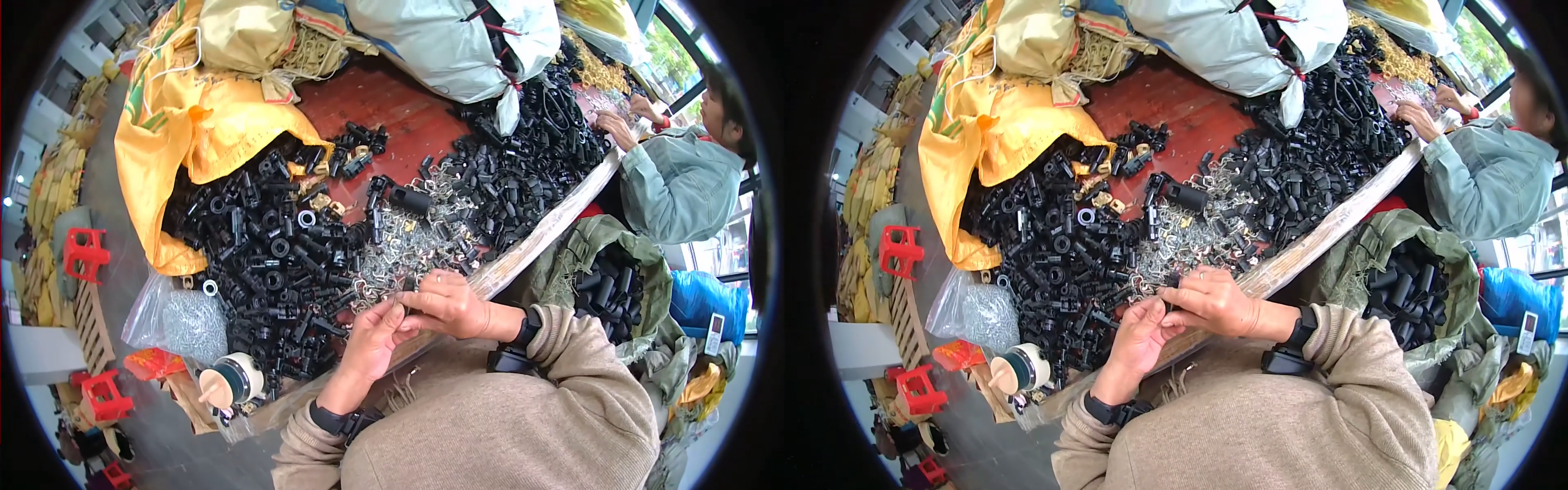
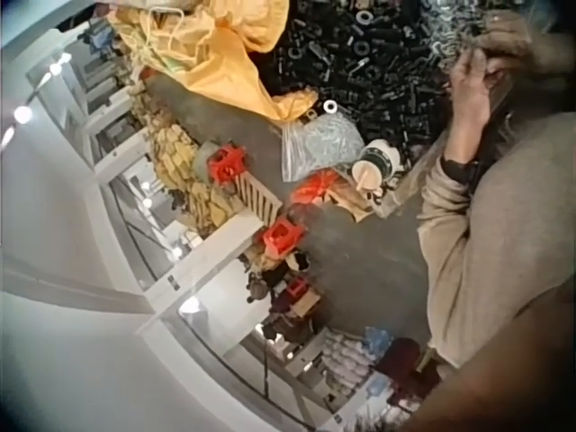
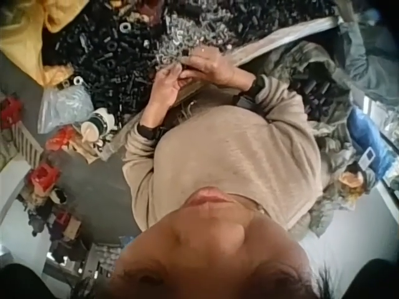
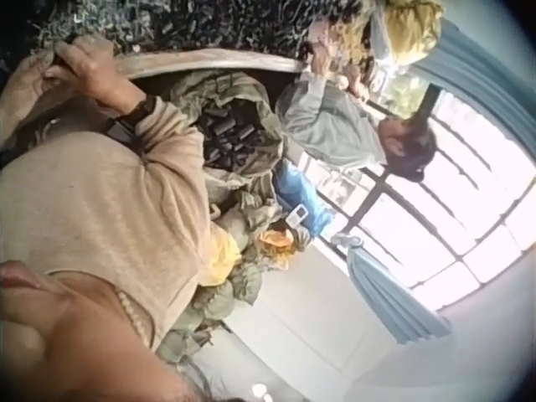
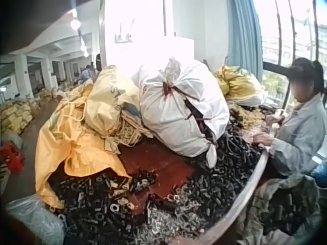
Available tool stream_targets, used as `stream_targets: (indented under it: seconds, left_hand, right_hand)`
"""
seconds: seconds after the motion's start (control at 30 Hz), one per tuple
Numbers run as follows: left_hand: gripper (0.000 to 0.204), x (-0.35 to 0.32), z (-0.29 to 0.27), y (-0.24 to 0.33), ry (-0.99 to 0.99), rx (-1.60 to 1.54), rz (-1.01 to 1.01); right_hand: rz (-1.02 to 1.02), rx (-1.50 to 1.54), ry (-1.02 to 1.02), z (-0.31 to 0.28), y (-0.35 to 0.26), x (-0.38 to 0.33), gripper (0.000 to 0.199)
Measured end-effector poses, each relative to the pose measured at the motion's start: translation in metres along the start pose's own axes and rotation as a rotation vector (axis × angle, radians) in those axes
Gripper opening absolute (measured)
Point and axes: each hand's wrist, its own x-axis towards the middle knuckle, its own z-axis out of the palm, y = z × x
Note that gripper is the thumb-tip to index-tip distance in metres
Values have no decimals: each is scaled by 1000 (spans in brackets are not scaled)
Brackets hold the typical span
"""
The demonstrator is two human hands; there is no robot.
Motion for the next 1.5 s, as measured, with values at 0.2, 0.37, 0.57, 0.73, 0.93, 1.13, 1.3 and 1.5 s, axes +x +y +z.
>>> stream_targets:
  seconds: [0.2, 0.37, 0.57, 0.73, 0.93, 1.13, 1.3, 1.5]
  left_hand:
    - [25, 2, 9, 3, 33, 88, -10]
    - [26, 7, -3, 3, 26, 185, 22]
    - [24, 12, -16, 3, 34, 149, 45]
    - [23, 13, -3, 7, 153, 141, 105]
    - [25, 5, -10, 23, 225, 93, 167]
    - [27, 4, -2, 41, 181, 66, 133]
    - [26, -2, 5, 37, 91, 202, 88]
    - [28, -3, -1, 30, 156, 292, 171]
  right_hand:
    - [-16, 11, 6, -2, 2, -7, 34]
    - [42, 48, 108, -12, 15, -6, 24]
    - [268, -50, 123, -35, 47, 17, 19]
    - [150, -517, -7, -26, 90, 49, 26]
    - [30, -521, -153, -28, 85, 56, 35]
    - [203, 273, -339, -49, 31, 55, 39]
    - [215, 429, -405, -42, 20, 49, 36]
    - [219, 438, -380, -27, 16, 38, 38]
